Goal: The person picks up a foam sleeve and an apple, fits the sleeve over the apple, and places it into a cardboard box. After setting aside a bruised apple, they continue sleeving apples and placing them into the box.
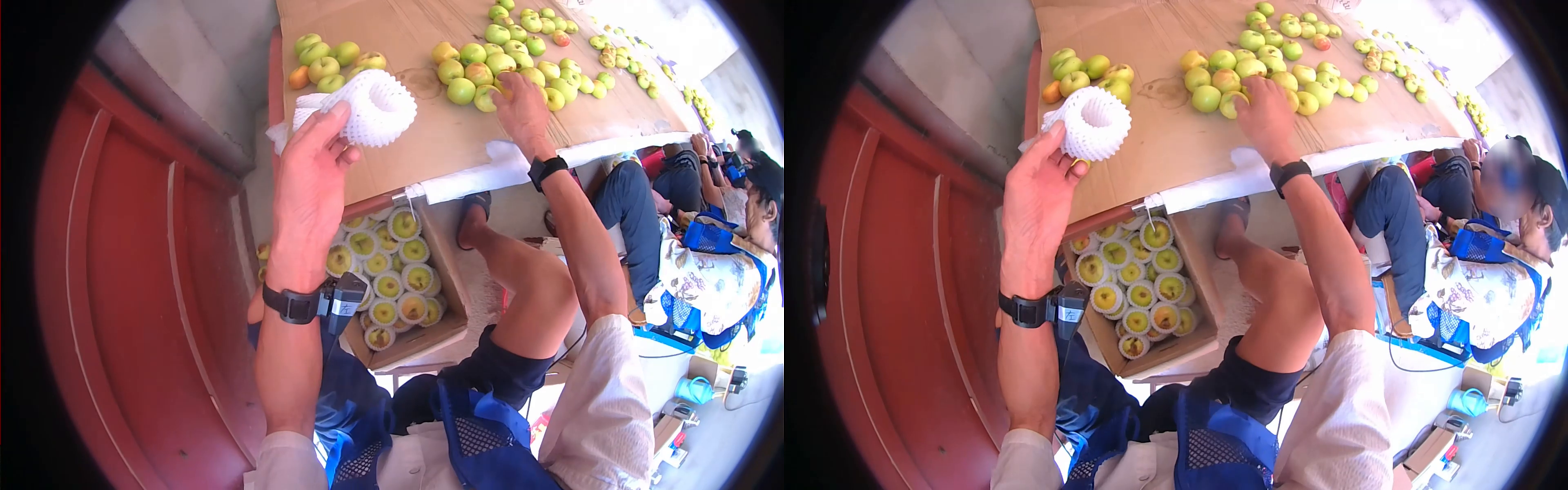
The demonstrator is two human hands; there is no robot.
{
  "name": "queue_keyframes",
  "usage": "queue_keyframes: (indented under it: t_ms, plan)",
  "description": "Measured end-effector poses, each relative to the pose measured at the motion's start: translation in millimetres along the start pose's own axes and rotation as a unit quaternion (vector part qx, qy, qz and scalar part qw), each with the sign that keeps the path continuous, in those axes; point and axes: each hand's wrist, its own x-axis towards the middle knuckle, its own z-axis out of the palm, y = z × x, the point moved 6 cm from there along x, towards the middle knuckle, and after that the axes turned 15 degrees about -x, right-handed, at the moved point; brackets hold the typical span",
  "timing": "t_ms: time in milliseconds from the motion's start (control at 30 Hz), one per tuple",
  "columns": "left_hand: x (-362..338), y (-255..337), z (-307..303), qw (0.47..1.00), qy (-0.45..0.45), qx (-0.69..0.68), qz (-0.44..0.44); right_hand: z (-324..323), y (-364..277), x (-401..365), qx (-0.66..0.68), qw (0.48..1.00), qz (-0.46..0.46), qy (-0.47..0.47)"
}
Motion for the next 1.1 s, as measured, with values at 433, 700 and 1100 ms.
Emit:
queue_keyframes:
  t_ms: [433, 700, 1100]
  plan:
    - [0, 7, 2, 1.0, 0.015, -0.011, 0.018, 20, -66, -1, -0.136, 0.979, -0.149, 0.002]
    - [-2, 16, 2, 1.0, -0.003, -0.01, 0.026, -26, -69, -21, 0.284, 0.954, -0.083, -0.058]
    - [0, 20, -3, 0.993, 0.008, 0.104, 0.06, -76, -99, -71, 0.762, 0.59, 0.107, -0.243]
